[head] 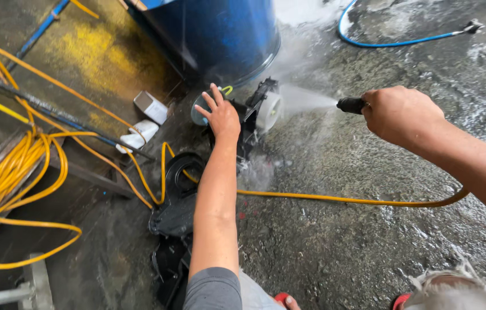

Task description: The person uses a high-pressure water spray to clean several black plastic components and a metal radiator-like part on a wet concrete floor. They reposition the items to ensure thorough rinsing of all surfaces.

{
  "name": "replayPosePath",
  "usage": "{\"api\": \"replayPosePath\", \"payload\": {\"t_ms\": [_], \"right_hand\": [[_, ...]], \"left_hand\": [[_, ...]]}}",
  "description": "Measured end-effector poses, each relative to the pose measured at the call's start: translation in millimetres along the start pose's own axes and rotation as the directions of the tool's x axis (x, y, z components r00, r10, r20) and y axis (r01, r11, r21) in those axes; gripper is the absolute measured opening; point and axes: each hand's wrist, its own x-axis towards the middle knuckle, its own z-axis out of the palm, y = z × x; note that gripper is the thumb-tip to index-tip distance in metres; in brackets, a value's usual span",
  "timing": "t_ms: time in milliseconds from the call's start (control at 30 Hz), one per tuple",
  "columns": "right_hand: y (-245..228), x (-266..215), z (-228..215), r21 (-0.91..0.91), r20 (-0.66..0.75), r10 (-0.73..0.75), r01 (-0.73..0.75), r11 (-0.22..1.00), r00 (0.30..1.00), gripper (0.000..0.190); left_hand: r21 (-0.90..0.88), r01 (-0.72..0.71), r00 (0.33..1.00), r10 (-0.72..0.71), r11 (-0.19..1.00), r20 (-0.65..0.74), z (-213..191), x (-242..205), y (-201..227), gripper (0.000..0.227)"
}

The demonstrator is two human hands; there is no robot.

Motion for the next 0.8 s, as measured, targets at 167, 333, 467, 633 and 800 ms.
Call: {"api": "replayPosePath", "payload": {"t_ms": [167, 333, 467, 633, 800], "right_hand": [[30, 6, 5, 0.061, -0.064, 0.000, 0.004, 0.998, 0.998, 0.030], [54, 12, 17, 0.138, 0.017, 0.074, -0.075, 0.988, 0.997, 0.033], [68, 20, 24, 0.155, 0.057, 0.098, -0.105, 0.982, 0.994, 0.038], [91, 19, 28, 0.146, 0.050, 0.089, -0.096, 0.985, 0.995, 0.040], [90, 16, 24, 0.158, 0.154, 0.140, -0.164, 0.974, 0.978, 0.040]], "left_hand": [[-0.031, 0.058, 0.958, -0.047, 0.998, 0.281, -17, 18, 21, 0.071], [0.269, -0.104, 0.897, -0.026, 0.958, 0.440, -35, 38, 51, 0.090], [0.329, -0.236, 0.877, 0.054, 0.915, 0.478, -34, 52, 84, 0.101], [0.351, -0.218, 0.773, -0.058, 0.910, 0.631, -22, 52, 106, 0.115], [0.412, -0.232, 0.833, -0.038, 0.881, 0.552, 2, 43, 111, 0.105]]}}
